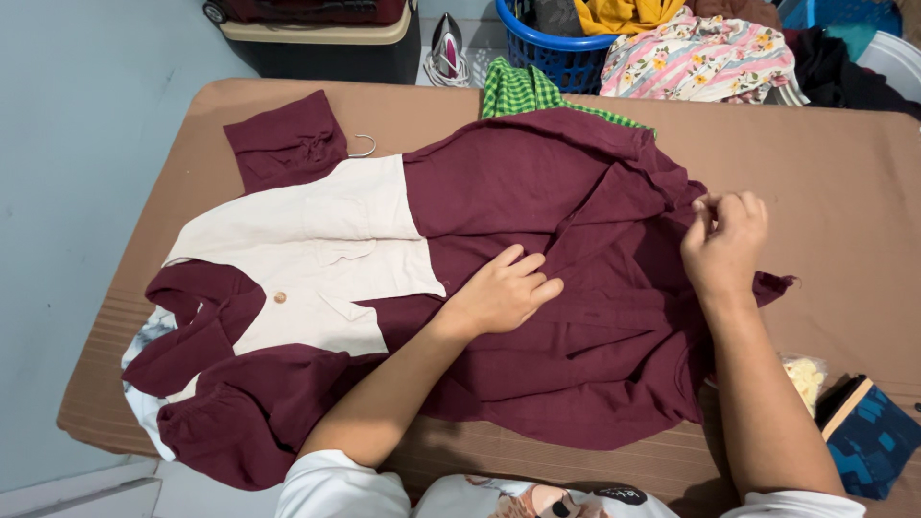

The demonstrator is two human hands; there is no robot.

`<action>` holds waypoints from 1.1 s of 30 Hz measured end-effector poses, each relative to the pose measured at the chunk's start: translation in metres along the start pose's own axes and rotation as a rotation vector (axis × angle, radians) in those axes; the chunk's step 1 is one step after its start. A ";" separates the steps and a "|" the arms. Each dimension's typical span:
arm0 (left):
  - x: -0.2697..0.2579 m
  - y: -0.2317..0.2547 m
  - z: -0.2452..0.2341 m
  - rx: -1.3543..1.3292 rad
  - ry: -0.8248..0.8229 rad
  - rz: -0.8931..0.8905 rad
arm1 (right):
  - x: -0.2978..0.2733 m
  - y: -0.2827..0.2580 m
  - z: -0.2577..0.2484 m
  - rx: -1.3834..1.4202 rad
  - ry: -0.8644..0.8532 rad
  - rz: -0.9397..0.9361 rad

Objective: The person sews a button onto a maroon and white shirt using a needle and thread, then switches to a patterned white shirt and sews another button. The person uses a seam ripper to remove a thread and secures the button with multiple stitches.

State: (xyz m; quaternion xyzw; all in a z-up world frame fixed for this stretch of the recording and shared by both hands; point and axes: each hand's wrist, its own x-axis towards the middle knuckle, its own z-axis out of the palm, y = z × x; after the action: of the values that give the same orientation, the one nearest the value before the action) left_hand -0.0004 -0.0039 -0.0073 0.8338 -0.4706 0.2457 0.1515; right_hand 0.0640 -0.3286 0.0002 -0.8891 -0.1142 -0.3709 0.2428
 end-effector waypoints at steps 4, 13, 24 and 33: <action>0.000 0.000 -0.001 0.023 0.014 -0.012 | 0.000 -0.004 -0.002 0.001 0.005 0.008; -0.002 -0.002 -0.003 -0.087 0.109 -0.194 | 0.014 -0.035 -0.034 0.115 -0.024 0.055; 0.008 0.005 0.007 -0.194 0.083 -0.398 | 0.017 -0.082 -0.077 0.305 -0.052 0.011; 0.013 0.001 0.009 -0.382 0.059 -0.519 | 0.030 -0.010 -0.061 0.102 -0.197 0.165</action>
State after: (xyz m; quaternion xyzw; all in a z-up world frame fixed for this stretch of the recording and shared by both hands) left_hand 0.0068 -0.0181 -0.0079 0.8749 -0.2754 0.1302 0.3765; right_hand 0.0441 -0.3509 0.0620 -0.9141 -0.0829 -0.2541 0.3050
